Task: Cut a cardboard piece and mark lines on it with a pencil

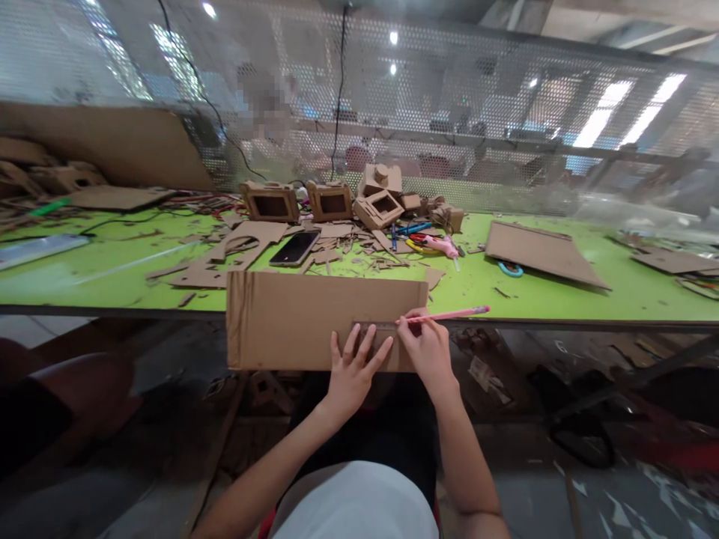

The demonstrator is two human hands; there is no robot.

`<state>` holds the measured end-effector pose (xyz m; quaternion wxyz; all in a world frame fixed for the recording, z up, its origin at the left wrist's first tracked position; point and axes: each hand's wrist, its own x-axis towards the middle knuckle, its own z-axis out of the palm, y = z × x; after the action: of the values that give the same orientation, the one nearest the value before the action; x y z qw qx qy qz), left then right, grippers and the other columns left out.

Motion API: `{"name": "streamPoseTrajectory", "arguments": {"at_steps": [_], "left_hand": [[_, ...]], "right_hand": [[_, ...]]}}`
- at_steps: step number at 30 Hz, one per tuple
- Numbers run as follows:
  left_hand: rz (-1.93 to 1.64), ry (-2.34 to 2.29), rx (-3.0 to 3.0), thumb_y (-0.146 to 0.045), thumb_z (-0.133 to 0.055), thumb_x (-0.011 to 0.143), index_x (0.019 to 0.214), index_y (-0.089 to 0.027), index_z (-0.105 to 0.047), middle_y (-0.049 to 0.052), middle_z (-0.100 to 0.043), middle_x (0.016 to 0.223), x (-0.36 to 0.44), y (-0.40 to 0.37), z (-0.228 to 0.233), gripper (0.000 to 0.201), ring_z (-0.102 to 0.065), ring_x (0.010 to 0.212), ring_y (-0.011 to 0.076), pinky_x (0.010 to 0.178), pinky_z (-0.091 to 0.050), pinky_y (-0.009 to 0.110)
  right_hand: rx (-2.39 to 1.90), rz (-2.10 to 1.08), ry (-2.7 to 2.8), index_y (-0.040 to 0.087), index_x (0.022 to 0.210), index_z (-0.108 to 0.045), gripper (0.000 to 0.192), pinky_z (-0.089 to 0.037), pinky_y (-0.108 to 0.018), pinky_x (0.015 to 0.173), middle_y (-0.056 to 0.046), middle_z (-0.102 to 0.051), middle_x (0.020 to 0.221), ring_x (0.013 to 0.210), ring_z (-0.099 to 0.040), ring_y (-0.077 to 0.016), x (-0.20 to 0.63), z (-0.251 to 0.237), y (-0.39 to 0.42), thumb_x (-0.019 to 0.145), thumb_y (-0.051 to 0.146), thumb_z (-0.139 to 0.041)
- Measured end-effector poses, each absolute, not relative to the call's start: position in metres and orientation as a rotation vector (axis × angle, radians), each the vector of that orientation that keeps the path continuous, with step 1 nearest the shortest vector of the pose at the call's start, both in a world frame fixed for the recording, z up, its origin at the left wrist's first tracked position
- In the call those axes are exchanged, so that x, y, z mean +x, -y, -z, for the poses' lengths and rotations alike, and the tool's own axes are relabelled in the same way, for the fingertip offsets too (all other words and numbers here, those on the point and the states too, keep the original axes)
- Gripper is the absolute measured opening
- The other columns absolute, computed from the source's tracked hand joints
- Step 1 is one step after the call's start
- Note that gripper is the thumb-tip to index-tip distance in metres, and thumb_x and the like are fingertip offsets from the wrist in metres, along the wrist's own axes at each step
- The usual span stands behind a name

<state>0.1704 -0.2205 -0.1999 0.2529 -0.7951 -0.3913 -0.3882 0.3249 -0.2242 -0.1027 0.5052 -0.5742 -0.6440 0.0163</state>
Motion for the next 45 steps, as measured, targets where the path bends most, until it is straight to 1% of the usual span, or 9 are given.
{"name": "streamPoseTrajectory", "arguments": {"at_steps": [6, 12, 16, 21, 27, 31, 39, 41, 45], "left_hand": [[1.052, 1.06, -2.191, 0.0, -0.055, 0.075, 0.144, -0.03, -0.04, 0.005, -0.014, 0.16, 0.168, 0.222, 0.199, 0.077, -0.003, 0.148, 0.0297, 0.114, -0.007, 0.066], [1.048, 1.043, -2.224, 0.001, -0.054, 0.074, 0.145, -0.028, -0.039, 0.005, -0.009, 0.161, 0.167, 0.223, 0.197, 0.078, -0.002, 0.148, 0.0303, 0.115, -0.005, 0.065], [1.051, 1.046, -2.216, 0.001, -0.054, 0.074, 0.146, -0.029, -0.036, 0.006, -0.011, 0.16, 0.167, 0.223, 0.198, 0.08, -0.002, 0.148, 0.0298, 0.115, -0.005, 0.065], [1.036, 1.058, -2.219, 0.001, -0.055, 0.074, 0.143, -0.028, -0.042, 0.005, -0.007, 0.16, 0.168, 0.224, 0.198, 0.076, -0.003, 0.148, 0.0303, 0.115, -0.003, 0.064], [1.033, 1.058, -2.223, 0.002, -0.054, 0.074, 0.139, -0.027, -0.047, 0.007, -0.015, 0.16, 0.167, 0.224, 0.197, 0.072, -0.004, 0.148, 0.0299, 0.114, -0.003, 0.064], [1.041, 1.052, -2.221, 0.0, -0.055, 0.076, 0.138, -0.027, -0.05, 0.007, -0.014, 0.16, 0.167, 0.224, 0.197, 0.067, -0.004, 0.148, 0.0304, 0.114, -0.002, 0.064], [1.045, 1.053, -2.221, -0.001, -0.056, 0.077, 0.139, -0.027, -0.048, 0.007, -0.018, 0.159, 0.167, 0.225, 0.196, 0.068, -0.003, 0.148, 0.03, 0.114, -0.004, 0.065], [1.038, 1.06, -2.227, -0.001, -0.055, 0.077, 0.14, -0.028, -0.046, 0.007, -0.019, 0.159, 0.167, 0.224, 0.197, 0.069, -0.002, 0.148, 0.0298, 0.114, -0.004, 0.065], [1.033, 1.061, -2.226, -0.001, -0.055, 0.077, 0.142, -0.028, -0.044, 0.007, -0.015, 0.159, 0.168, 0.224, 0.197, 0.071, -0.002, 0.148, 0.0298, 0.114, -0.005, 0.065]], "right_hand": [[-1.286, 0.032, 1.528, 0.021, 0.081, -0.057, 0.014, -0.051, -0.025, 0.057, -0.002, -0.067, 0.072, 0.061, -0.064, -0.0152, 0.329, 0.119, 0.222, 0.086, 0.034, -0.053], [-1.278, 0.106, 1.438, 0.022, 0.082, -0.055, 0.013, -0.05, -0.026, 0.057, -0.001, -0.064, 0.069, 0.06, -0.061, -0.0144, 0.328, 0.13, 0.224, 0.086, 0.033, -0.052], [-1.246, 0.021, 1.374, 0.021, 0.081, -0.054, 0.014, -0.051, -0.026, 0.056, 0.0, -0.062, 0.07, 0.059, -0.061, -0.0138, 0.33, 0.137, 0.22, 0.085, 0.034, -0.053], [-1.163, -0.138, 1.147, 0.021, 0.08, -0.051, 0.021, -0.052, -0.024, 0.046, 0.001, -0.058, 0.074, 0.051, -0.061, -0.0118, 0.334, 0.147, 0.214, 0.086, 0.041, -0.055], [-1.148, -0.059, 1.286, 0.021, 0.079, -0.05, 0.015, -0.049, -0.022, 0.045, 0.002, -0.061, 0.067, 0.048, -0.062, -0.0114, 0.334, 0.14, 0.216, 0.088, 0.033, -0.052], [-1.177, -0.014, 1.326, 0.021, 0.079, -0.05, 0.013, -0.048, -0.022, 0.046, 0.003, -0.061, 0.064, 0.048, -0.062, -0.0117, 0.334, 0.138, 0.218, 0.088, 0.031, -0.052], [-1.194, 0.007, 1.397, 0.022, 0.078, -0.052, 0.009, -0.049, -0.023, 0.05, 0.002, -0.063, 0.067, 0.053, -0.063, -0.0122, 0.332, 0.134, 0.216, 0.084, 0.028, -0.054], [-1.189, 0.007, 1.357, 0.022, 0.078, -0.051, 0.009, -0.048, -0.023, 0.048, 0.003, -0.061, 0.065, 0.05, -0.061, -0.012, 0.333, 0.134, 0.215, 0.084, 0.028, -0.053], [-1.184, 0.004, 1.328, 0.022, 0.077, -0.05, 0.011, -0.048, -0.024, 0.048, 0.003, -0.059, 0.064, 0.048, -0.058, -0.0119, 0.334, 0.134, 0.215, 0.084, 0.029, -0.052]]}}
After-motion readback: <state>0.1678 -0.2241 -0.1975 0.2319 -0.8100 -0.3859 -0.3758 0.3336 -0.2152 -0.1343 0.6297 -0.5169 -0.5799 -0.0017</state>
